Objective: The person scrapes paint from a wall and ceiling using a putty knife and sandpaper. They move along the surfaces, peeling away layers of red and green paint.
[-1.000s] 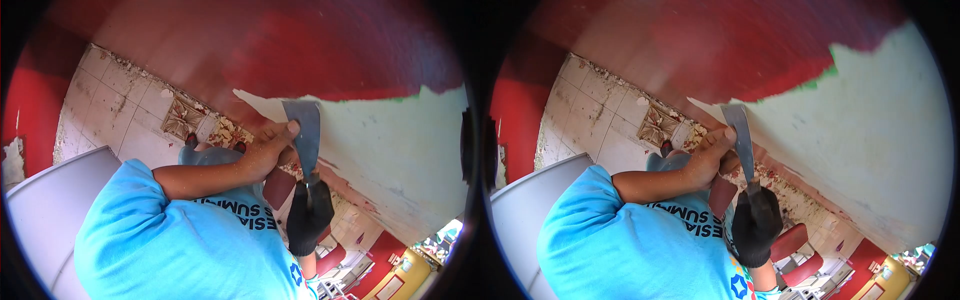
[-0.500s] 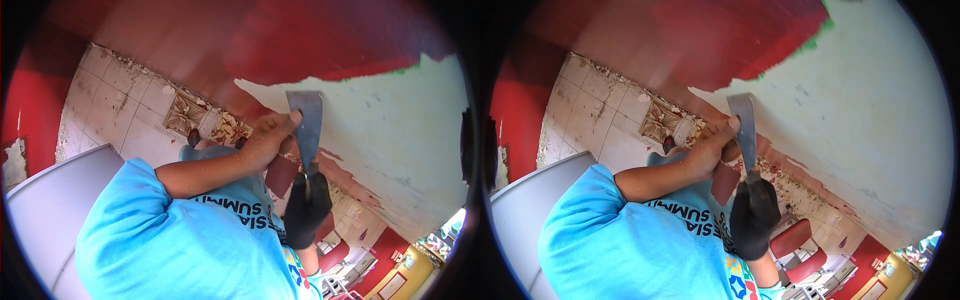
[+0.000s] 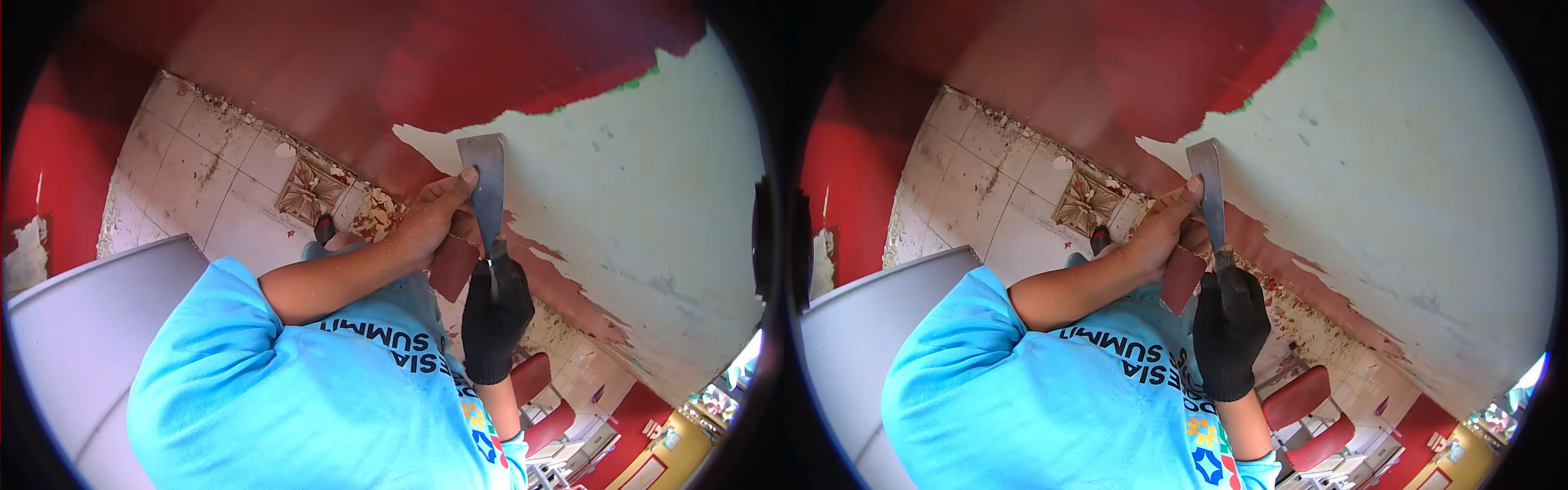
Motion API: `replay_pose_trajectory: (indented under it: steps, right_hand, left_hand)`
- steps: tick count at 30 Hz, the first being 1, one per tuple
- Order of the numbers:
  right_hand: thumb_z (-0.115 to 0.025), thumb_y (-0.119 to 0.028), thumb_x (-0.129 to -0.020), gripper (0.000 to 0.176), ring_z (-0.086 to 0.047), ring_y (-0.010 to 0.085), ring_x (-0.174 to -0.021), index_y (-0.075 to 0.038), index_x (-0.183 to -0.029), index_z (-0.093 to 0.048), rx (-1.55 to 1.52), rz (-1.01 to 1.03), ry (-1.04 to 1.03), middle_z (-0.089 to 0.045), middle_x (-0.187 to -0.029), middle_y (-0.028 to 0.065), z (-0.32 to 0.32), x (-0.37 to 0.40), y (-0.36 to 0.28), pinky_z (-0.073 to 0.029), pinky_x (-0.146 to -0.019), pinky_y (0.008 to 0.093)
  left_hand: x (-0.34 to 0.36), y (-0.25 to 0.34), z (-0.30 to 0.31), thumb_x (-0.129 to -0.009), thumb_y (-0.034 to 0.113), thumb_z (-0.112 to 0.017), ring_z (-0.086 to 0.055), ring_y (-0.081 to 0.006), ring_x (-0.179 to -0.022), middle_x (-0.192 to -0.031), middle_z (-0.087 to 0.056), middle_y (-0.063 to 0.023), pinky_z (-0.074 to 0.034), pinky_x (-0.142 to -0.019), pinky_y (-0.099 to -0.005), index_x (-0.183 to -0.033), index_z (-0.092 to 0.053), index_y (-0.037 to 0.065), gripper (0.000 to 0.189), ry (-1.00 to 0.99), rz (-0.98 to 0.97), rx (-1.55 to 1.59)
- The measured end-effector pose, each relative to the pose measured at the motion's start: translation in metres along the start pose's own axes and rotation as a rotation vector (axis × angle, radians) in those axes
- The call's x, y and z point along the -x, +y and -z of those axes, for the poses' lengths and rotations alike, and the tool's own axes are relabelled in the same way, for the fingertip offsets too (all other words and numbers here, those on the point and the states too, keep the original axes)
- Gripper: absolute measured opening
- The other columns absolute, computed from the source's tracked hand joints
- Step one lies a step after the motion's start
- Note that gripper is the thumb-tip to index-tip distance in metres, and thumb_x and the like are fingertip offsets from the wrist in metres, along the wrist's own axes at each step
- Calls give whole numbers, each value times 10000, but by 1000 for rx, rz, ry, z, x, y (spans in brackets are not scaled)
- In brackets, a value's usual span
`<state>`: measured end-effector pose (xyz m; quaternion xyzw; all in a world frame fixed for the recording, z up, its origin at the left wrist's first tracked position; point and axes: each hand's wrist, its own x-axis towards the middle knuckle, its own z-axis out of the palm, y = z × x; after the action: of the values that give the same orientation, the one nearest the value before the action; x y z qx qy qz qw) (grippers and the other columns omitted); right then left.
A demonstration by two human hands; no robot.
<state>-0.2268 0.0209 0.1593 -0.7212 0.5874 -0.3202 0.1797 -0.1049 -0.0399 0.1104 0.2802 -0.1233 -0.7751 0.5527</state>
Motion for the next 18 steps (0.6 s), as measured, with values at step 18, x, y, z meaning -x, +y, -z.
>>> replay_pose_trajectory:
  steps: [18]
  right_hand:
    - [-574,7,-810,244,-592,279,-721,-14,-1052,-591,-94,42,96,-586,-825,156,-41,5,17,-468,-623,336]
  left_hand:
    - [-10,-10,26,-912,439,-487,-420,-50,-464,-608,-523,14,-354,-451,-198,-822,-546,104,352,77,-46,-53]
